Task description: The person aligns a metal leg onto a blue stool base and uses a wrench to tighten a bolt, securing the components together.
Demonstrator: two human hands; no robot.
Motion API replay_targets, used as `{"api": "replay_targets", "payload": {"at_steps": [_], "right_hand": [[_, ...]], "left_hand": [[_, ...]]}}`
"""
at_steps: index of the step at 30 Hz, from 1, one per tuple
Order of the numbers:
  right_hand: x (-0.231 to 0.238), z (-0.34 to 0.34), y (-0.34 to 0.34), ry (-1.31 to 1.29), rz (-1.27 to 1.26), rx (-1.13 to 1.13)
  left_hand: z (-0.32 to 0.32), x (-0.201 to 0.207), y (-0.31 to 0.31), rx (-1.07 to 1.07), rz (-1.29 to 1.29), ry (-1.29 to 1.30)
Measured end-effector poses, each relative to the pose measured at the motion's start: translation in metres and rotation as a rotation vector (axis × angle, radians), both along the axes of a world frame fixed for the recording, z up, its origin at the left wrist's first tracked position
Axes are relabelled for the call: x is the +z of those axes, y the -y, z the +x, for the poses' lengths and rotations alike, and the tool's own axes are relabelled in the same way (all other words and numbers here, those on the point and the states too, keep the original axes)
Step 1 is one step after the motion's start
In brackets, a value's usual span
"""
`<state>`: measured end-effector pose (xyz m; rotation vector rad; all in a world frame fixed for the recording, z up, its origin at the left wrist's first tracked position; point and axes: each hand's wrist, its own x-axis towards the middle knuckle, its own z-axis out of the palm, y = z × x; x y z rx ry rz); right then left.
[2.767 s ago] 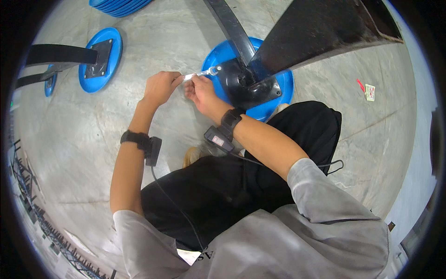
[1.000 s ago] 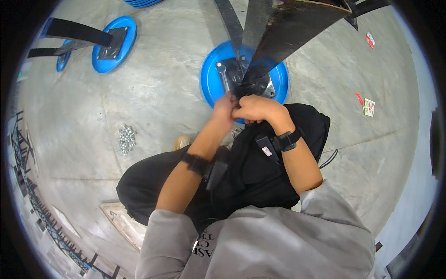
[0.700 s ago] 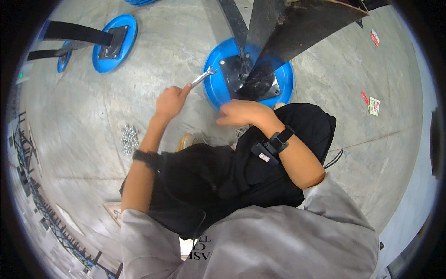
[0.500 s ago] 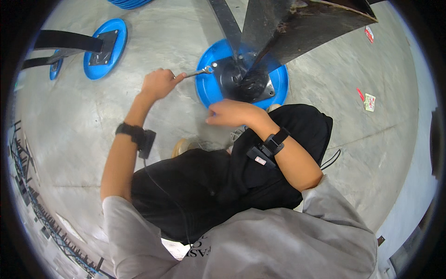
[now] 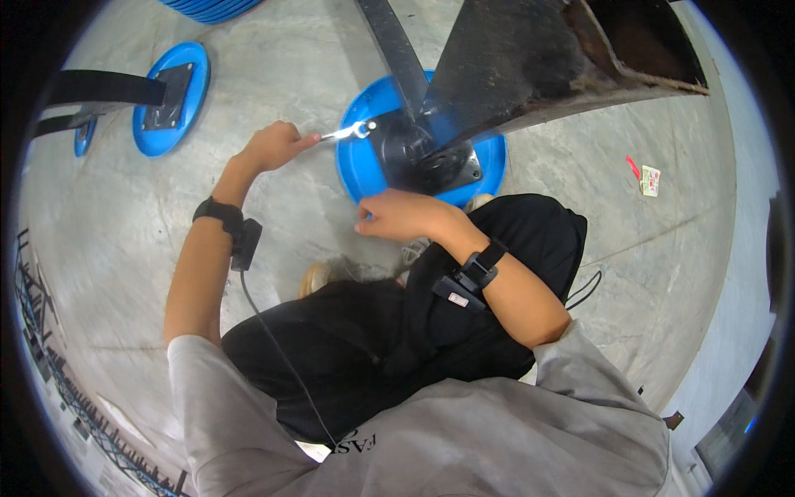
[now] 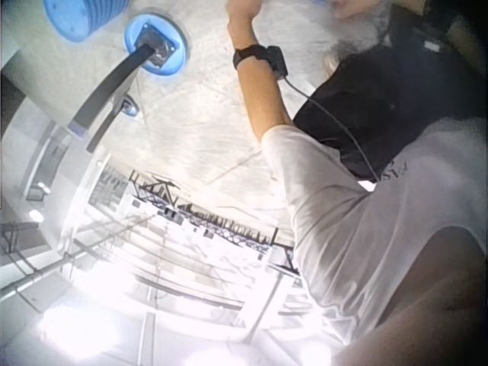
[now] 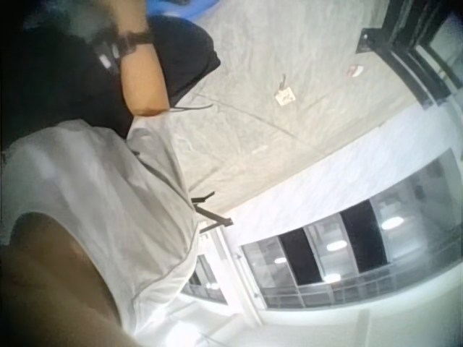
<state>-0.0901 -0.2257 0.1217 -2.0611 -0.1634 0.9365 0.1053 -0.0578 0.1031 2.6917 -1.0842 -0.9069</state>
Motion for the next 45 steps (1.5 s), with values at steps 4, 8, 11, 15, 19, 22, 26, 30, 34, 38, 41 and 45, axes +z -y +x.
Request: {"api": "replay_targets", "payload": {"at_steps": [4, 8, 11, 15, 19, 22, 26, 30, 34, 38, 41, 45], "right_hand": [[-0.005, -0.002, -0.001, 0.024, 0.017, -0.021], [-0.005, -0.002, -0.001, 0.020, 0.031, -0.034], [-0.002, -0.002, -0.002, 0.031, 0.025, -0.027], [-0.004, -0.002, -0.002, 0.029, 0.032, -0.034], [-0.009, -0.002, -0.001, 0.039, 0.044, -0.042], [-0.012, -0.003, -0.002, 0.063, 0.057, -0.056], [-0.008, -0.002, -0.003, 0.070, 0.044, -0.049], [-0.001, -0.002, -0.002, 0.077, 0.056, -0.061], [0.011, 0.000, -0.010, -0.057, 0.027, 0.238], [0.033, -0.027, -0.030, -0.426, 0.252, 0.595], [0.034, -0.035, -0.043, -0.425, 0.286, 0.761], [0.030, -0.031, -0.040, -0.321, 0.057, 0.820]], "left_hand": [[-0.007, -0.006, 0.002, 0.029, -0.030, -0.007], [-0.010, -0.006, 0.003, 0.069, -0.013, -0.012], [-0.008, -0.010, 0.001, 0.053, -0.014, 0.015], [-0.012, -0.015, 0.002, 0.039, 0.003, 0.102], [-0.009, -0.009, 0.010, 0.036, 0.033, 0.137], [-0.007, -0.008, 0.012, 0.031, 0.107, 0.109], [-0.014, -0.016, 0.007, 0.088, 0.032, 0.128], [-0.046, -0.034, -0.005, 0.305, 0.015, -0.122], [-0.129, -0.053, -0.011, 0.544, -0.498, -0.337], [-0.172, -0.006, 0.064, 1.161, -0.414, -1.149], [-0.189, -0.002, 0.099, 1.186, -0.585, -1.350], [-0.186, -0.003, 0.098, 1.309, -0.797, -1.442]]}}
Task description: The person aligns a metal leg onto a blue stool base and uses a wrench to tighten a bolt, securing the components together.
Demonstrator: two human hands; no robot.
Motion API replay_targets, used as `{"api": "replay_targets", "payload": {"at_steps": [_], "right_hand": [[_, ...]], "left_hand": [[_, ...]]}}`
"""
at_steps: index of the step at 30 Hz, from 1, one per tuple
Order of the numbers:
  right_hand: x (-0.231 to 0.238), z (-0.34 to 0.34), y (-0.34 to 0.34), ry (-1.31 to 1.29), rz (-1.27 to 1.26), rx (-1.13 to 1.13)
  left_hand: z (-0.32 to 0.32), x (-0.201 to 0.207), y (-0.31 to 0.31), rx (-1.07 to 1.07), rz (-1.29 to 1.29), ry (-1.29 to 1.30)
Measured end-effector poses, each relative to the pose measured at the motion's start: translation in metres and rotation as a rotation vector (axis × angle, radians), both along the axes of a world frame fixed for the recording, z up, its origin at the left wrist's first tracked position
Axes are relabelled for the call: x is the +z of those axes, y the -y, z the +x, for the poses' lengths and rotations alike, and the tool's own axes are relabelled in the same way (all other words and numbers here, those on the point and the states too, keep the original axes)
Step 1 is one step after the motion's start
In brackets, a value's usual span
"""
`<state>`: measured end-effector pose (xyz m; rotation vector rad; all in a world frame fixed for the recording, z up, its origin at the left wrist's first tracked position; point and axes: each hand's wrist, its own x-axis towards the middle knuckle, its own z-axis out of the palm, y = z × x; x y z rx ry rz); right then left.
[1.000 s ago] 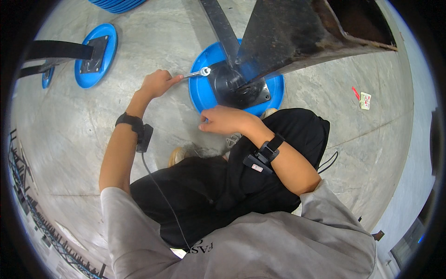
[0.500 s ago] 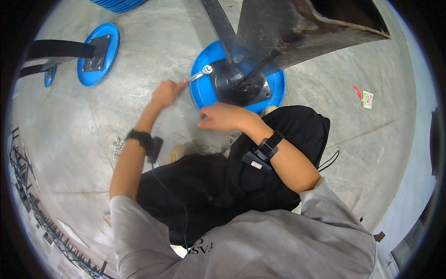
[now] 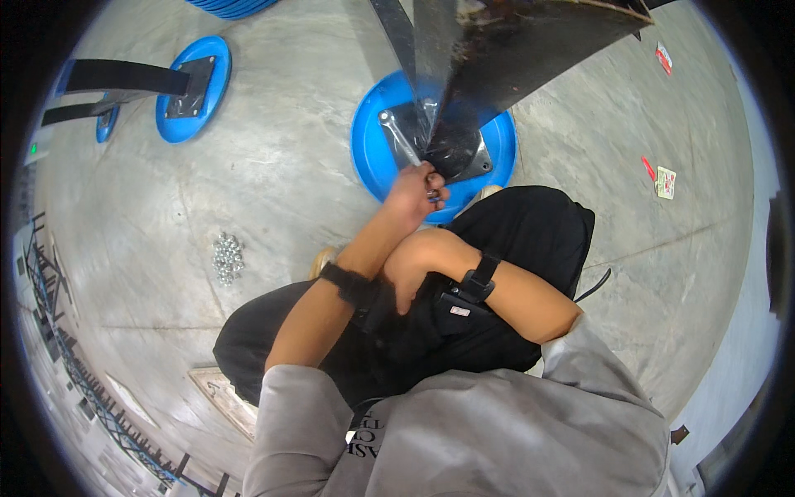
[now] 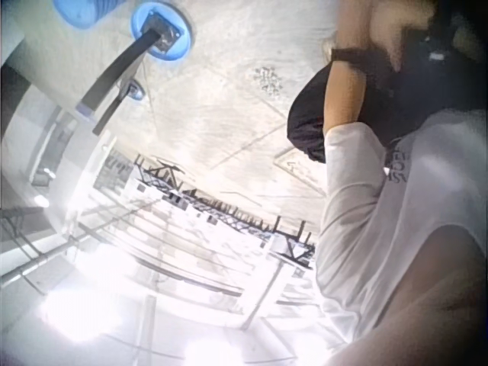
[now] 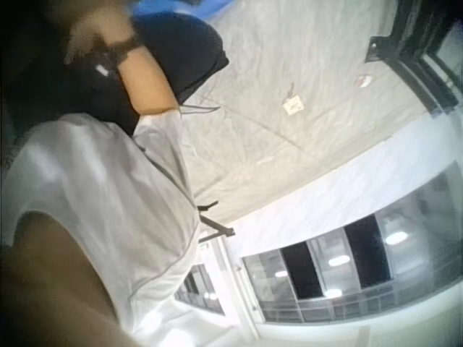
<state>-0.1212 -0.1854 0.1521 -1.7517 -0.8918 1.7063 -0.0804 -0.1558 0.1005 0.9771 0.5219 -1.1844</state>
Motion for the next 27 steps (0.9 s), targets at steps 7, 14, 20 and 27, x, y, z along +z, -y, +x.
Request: {"api": "replay_targets", "payload": {"at_steps": [7, 14, 20, 27], "right_hand": [[-0.004, -0.001, 0.009, 0.130, -0.074, -0.238], [-0.016, 0.002, 0.004, 0.121, -0.035, -0.394], [-0.023, 0.002, 0.002, 0.165, -0.042, -0.419], [-0.022, 0.004, 0.003, 0.185, -0.022, -0.442]], "left_hand": [[0.011, 0.061, -0.061, 0.012, 0.100, 0.259], [0.102, 0.029, -0.119, -0.846, 1.010, 1.291], [0.131, 0.013, -0.103, -1.187, 0.980, 1.322], [0.154, 0.003, -0.093, -1.292, 1.060, 1.416]]}}
